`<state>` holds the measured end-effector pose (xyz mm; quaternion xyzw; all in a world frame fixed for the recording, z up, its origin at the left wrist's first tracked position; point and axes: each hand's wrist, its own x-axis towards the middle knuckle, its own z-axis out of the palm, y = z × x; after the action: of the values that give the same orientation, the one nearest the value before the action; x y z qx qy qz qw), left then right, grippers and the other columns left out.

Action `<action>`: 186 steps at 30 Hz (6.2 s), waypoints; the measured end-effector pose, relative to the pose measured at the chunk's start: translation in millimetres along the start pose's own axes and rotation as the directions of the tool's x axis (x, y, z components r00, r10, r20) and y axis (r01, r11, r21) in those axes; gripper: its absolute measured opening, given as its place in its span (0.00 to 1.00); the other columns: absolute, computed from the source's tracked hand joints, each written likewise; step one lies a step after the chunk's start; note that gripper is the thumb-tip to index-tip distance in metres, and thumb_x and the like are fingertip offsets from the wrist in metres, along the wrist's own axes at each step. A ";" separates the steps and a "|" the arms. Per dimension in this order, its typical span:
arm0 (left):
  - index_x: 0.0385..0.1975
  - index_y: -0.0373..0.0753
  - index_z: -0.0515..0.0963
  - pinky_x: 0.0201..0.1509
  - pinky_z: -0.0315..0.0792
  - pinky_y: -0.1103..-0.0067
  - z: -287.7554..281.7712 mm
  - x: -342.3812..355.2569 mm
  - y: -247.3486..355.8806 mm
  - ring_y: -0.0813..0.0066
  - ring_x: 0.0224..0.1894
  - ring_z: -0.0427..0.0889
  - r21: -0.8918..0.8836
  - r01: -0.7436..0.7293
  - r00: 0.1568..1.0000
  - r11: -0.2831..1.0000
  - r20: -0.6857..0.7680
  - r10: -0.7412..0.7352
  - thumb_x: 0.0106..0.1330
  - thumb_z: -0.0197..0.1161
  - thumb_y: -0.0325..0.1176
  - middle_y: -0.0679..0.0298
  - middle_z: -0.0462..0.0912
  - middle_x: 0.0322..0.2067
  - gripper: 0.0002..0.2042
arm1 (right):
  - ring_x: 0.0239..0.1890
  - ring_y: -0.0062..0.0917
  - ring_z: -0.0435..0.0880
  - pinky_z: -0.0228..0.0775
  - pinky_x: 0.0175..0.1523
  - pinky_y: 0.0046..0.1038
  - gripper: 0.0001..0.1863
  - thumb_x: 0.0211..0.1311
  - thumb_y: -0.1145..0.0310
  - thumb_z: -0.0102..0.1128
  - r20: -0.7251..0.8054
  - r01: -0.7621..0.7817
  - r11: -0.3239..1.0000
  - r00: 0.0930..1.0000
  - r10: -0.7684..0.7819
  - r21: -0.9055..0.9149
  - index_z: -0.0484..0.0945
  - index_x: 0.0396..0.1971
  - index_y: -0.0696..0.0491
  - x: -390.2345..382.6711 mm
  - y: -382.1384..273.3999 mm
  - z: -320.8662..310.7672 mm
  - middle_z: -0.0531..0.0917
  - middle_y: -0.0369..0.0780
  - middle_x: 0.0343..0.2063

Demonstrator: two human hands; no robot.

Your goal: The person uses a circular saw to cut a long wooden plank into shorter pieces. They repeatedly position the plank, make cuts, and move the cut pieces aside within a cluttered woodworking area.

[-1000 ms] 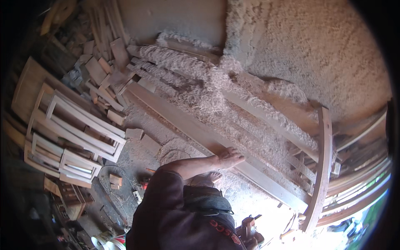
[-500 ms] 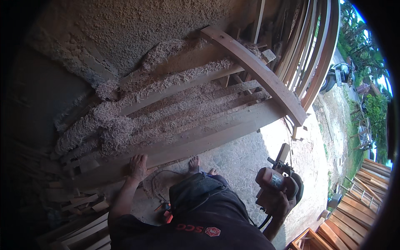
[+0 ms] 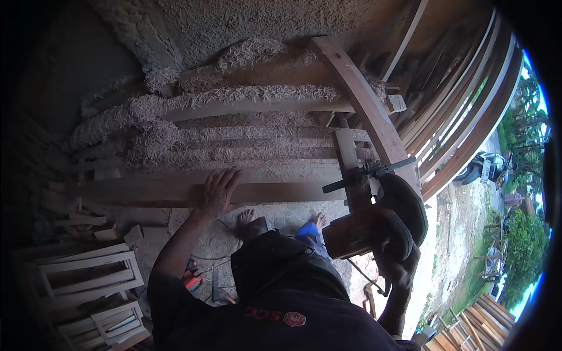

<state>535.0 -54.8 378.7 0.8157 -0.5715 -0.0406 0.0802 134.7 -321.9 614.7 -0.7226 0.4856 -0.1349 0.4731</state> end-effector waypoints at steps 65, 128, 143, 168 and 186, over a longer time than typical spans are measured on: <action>0.76 0.32 0.56 0.86 0.49 0.69 27.0 68.3 207.0 0.54 0.81 0.50 0.056 0.362 0.917 0.930 0.154 -0.367 0.46 0.81 0.60 0.52 0.57 0.76 0.61 | 0.30 0.38 0.88 0.80 0.38 0.38 0.18 0.54 0.67 0.72 0.965 0.708 0.697 0.088 -0.246 0.113 0.81 0.43 0.59 225.8 43.0 -46.2 0.87 0.47 0.28; 0.46 0.40 0.82 0.17 0.61 0.81 -26.5 -85.0 151.5 0.81 0.16 0.70 -0.925 -0.277 -0.424 -0.260 0.361 -0.831 0.74 0.48 0.66 0.68 0.76 0.24 0.31 | 0.32 0.19 0.80 0.74 0.37 0.26 0.15 0.51 0.78 0.68 0.933 0.534 0.780 -0.046 -0.357 0.325 0.81 0.42 0.59 77.5 -116.8 386.2 0.80 0.33 0.30; 0.37 0.38 0.82 0.16 0.61 0.80 -52.6 -153.9 39.0 0.81 0.14 0.69 -0.928 -0.302 -0.455 -0.217 0.340 -0.823 0.72 0.53 0.65 0.68 0.74 0.21 0.31 | 0.27 0.18 0.79 0.72 0.30 0.26 0.17 0.52 0.79 0.68 0.902 0.487 0.773 -0.083 -0.424 0.408 0.83 0.44 0.58 24.4 -176.2 496.0 0.80 0.33 0.29; 0.43 0.39 0.85 0.17 0.62 0.80 -80.5 -269.7 -153.1 0.80 0.15 0.69 -0.934 -0.316 -0.539 -0.165 0.320 -0.779 0.72 0.52 0.66 0.68 0.76 0.22 0.31 | 0.39 0.39 0.89 0.80 0.45 0.39 0.21 0.48 0.71 0.68 0.938 0.524 0.789 -0.062 -0.342 0.322 0.83 0.44 0.61 -54.2 -273.0 685.3 0.88 0.49 0.32; 0.41 0.39 0.85 0.18 0.62 0.79 -104.3 -350.0 -281.5 0.81 0.15 0.69 -0.932 -0.348 -0.563 -0.098 0.291 -0.774 0.72 0.54 0.63 0.70 0.74 0.19 0.29 | 0.26 0.18 0.81 0.72 0.29 0.27 0.16 0.51 0.77 0.69 0.911 0.521 0.763 -0.078 -0.405 0.383 0.82 0.42 0.59 -108.7 -328.6 822.0 0.82 0.34 0.26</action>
<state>691.8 376.6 422.6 0.4796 0.4589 0.2257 0.7131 807.8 249.0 487.0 -0.7645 -0.2191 0.2382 0.5575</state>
